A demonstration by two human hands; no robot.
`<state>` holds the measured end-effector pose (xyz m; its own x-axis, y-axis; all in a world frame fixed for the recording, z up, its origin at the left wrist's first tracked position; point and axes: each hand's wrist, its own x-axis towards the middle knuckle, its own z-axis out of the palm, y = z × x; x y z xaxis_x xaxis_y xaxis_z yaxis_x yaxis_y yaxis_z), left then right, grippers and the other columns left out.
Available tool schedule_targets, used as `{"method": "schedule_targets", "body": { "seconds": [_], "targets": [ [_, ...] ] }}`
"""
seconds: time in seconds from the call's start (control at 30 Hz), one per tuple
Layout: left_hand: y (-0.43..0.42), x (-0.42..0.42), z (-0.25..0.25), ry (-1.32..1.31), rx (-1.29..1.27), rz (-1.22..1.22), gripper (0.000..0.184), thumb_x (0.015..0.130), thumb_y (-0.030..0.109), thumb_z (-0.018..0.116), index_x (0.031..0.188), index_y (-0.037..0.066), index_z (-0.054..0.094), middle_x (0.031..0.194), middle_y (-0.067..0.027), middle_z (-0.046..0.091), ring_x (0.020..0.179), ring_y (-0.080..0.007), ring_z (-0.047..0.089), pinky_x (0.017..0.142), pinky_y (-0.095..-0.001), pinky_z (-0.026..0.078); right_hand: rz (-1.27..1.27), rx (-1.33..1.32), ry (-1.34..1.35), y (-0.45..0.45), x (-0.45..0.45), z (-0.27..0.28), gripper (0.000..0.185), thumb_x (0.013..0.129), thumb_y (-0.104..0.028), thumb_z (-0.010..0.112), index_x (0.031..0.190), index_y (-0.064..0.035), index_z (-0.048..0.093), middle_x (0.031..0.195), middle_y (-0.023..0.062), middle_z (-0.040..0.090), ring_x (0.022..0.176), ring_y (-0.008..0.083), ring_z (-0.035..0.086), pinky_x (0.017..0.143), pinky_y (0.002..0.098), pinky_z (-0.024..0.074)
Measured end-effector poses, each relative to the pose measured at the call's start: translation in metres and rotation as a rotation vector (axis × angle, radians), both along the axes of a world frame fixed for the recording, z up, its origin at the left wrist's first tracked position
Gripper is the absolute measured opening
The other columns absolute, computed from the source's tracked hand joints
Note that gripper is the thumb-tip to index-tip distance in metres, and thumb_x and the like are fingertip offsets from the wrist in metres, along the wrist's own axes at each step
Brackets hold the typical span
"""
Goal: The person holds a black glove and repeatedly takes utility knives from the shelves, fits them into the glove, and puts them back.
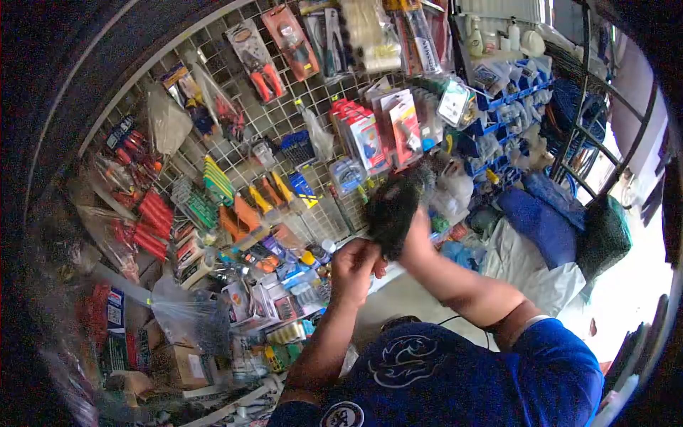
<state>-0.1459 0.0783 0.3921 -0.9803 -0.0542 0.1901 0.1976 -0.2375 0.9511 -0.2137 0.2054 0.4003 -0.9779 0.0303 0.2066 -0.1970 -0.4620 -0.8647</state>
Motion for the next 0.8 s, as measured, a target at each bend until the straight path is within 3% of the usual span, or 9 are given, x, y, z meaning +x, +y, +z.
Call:
{"method": "schedule_targets", "body": {
  "seconds": [0.1, 0.23, 0.27, 0.3, 0.4, 0.47, 0.63, 0.67, 0.8],
  "targets": [
    [0.015, 0.006, 0.024, -0.098, 0.281, 0.115, 0.012, 0.091, 0.012, 0.061, 0.089, 0.000, 0.062, 0.075, -0.0049, 0.065, 0.063, -0.0115, 0.059, 0.057, -0.0265, 0.047, 0.132, 0.000, -0.026, -0.007, 0.024, 0.026, 0.033, 0.090, -0.030, 0.063, 0.106, -0.0016, 0.056, 0.087, 0.0107, 0.064, 0.069, 0.0191, 0.061, 0.067, 0.0337, 0.0527],
    [0.003, 0.006, 0.013, -0.027, 0.104, -0.025, 0.018, 0.094, 0.017, 0.060, 0.085, 0.001, 0.058, 0.070, -0.0050, 0.062, 0.056, -0.0098, 0.055, 0.051, -0.0251, 0.044, 0.347, -0.782, -0.356, -0.017, 0.032, 0.028, 0.036, 0.093, -0.032, 0.059, 0.110, -0.0008, 0.053, 0.090, 0.0103, 0.064, 0.081, 0.0226, 0.065, 0.075, 0.0355, 0.0538],
    [0.010, 0.005, 0.015, 0.015, 0.126, 0.055, 0.019, 0.094, 0.018, 0.060, 0.085, 0.001, 0.058, 0.069, -0.0052, 0.062, 0.055, -0.0098, 0.055, 0.051, -0.0252, 0.044, 0.068, -0.063, -0.062, -0.026, 0.034, 0.021, 0.037, 0.094, -0.036, 0.056, 0.108, -0.0021, 0.055, 0.089, 0.0088, 0.064, 0.080, 0.0221, 0.065, 0.074, 0.0355, 0.0540],
    [0.006, 0.005, 0.017, 0.021, 0.074, 0.037, 0.019, 0.094, 0.017, 0.060, 0.085, 0.000, 0.058, 0.069, -0.0053, 0.061, 0.055, -0.0102, 0.055, 0.052, -0.0256, 0.044, 0.143, 0.069, -0.061, -0.004, 0.030, 0.042, 0.034, 0.095, -0.036, 0.057, 0.105, -0.0031, 0.057, 0.089, 0.0070, 0.064, 0.079, 0.0197, 0.064, 0.072, 0.0337, 0.0532],
    [-0.002, 0.008, 0.015, 0.024, -0.055, -0.048, 0.019, 0.094, 0.015, 0.059, 0.082, 0.001, 0.058, 0.065, -0.0048, 0.059, 0.055, -0.0115, 0.055, 0.053, -0.0265, 0.045, 0.268, -0.460, 0.011, 0.002, 0.011, 0.038, 0.026, 0.093, -0.028, 0.061, 0.101, -0.0040, 0.057, 0.087, 0.0072, 0.063, 0.075, 0.0155, 0.061, 0.067, 0.0312, 0.0514],
    [0.001, 0.006, 0.013, 0.057, -0.009, -0.021, 0.020, 0.094, 0.014, 0.059, 0.078, 0.002, 0.057, 0.062, -0.0041, 0.058, 0.054, -0.0114, 0.055, 0.052, -0.0263, 0.044, 0.040, 0.090, 0.083, -0.014, 0.025, 0.025, 0.030, 0.093, -0.033, 0.059, 0.100, -0.0038, 0.056, 0.086, 0.0095, 0.063, 0.072, 0.0188, 0.063, 0.063, 0.0342, 0.0526],
    [0.006, 0.004, 0.013, 0.284, -0.233, 0.160, 0.011, 0.087, 0.012, 0.061, 0.090, 0.002, 0.065, 0.077, -0.0057, 0.067, 0.066, -0.0123, 0.062, 0.059, -0.0287, 0.050, 0.141, -0.091, -0.046, -0.010, 0.037, 0.044, 0.024, 0.093, -0.022, 0.062, 0.107, -0.0038, 0.055, 0.091, 0.0040, 0.062, 0.082, 0.0153, 0.061, 0.074, 0.0327, 0.0517],
    [0.003, 0.007, 0.016, -0.093, 0.253, 0.012, 0.012, 0.083, 0.011, 0.064, 0.091, 0.003, 0.066, 0.078, -0.0062, 0.068, 0.073, -0.0143, 0.064, 0.066, -0.0326, 0.051, 0.216, -0.117, -0.110, -0.017, 0.048, 0.041, 0.022, 0.094, -0.021, 0.061, 0.108, -0.0041, 0.055, 0.090, 0.0031, 0.062, 0.082, 0.0144, 0.061, 0.073, 0.0320, 0.0515],
    [-0.029, 0.000, 0.021, 0.083, -0.790, -0.048, 0.019, 0.077, 0.012, 0.069, 0.092, 0.001, 0.067, 0.081, -0.0053, 0.069, 0.074, -0.0185, 0.065, 0.069, -0.0371, 0.050, 0.291, 0.046, -0.119, 0.006, 0.029, 0.021, 0.021, 0.095, -0.020, 0.060, 0.108, -0.0043, 0.054, 0.091, 0.0022, 0.060, 0.085, 0.0126, 0.058, 0.078, 0.0291, 0.0485]
  ]
}}
